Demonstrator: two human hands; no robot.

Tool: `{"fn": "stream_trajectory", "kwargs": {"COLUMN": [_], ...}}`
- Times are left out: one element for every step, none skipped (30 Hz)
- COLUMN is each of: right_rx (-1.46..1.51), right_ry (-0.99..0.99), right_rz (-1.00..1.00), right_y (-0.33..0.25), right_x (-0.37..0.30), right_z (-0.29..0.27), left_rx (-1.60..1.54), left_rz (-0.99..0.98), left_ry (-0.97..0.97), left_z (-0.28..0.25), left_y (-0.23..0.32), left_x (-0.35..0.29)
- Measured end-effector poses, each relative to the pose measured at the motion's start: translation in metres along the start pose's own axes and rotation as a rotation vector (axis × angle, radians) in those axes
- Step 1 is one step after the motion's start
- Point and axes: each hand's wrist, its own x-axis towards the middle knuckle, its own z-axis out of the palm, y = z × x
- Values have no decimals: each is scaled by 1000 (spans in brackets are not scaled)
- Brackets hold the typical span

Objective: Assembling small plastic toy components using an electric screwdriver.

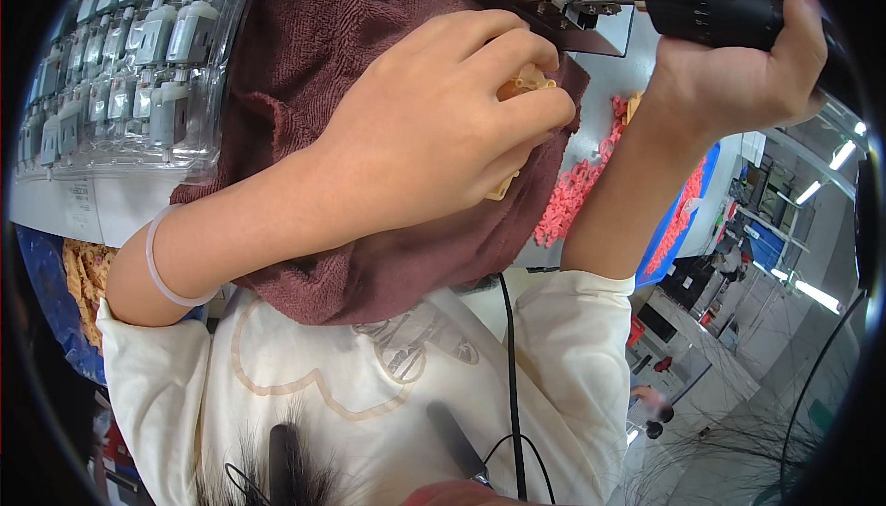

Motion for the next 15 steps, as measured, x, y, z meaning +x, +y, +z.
{"fn": "stream_trajectory", "kwargs": {"right_rx": [-5,-10,-16,-19,-23,-27,-35,-42,-49,-56,-62,-68,-75,-82,-90], "right_ry": [6,12,18,24,30,36,43,50,56,63,69,76,83,90,97], "right_rz": [-9,-19,-28,-36,-43,-51,-61,-70,-80,-90,-99,-109,-118,-127,-136], "right_y": [3,4,4,4,2,0,-1,0,0,2,3,0,-1,2,3], "right_x": [-2,-6,-7,-7,-7,-9,-9,-9,-10,-9,-8,-9,-8,-5,-6], "right_z": [4,10,12,11,8,9,10,10,11,10,9,9,5,2,2], "left_rx": [4,7,8,15,22,23,19,15,14,12,11,11,7,3,1], "left_rz": [-3,-7,-9,-9,-9,-13,-9,-5,-7,-7,-7,-9,-10,-11,-12], "left_ry": [-4,-8,-8,-5,-1,-2,7,15,15,17,19,19,18,17,15], "left_z": [0,0,1,1,1,1,1,1,1,1,1,2,2,2,2], "left_y": [0,1,1,1,1,1,1,1,1,1,0,0,0,1,1], "left_x": [0,-1,0,-1,-2,-2,-2,-2,-2,-2,-2,-2,-2,-2,-3]}}
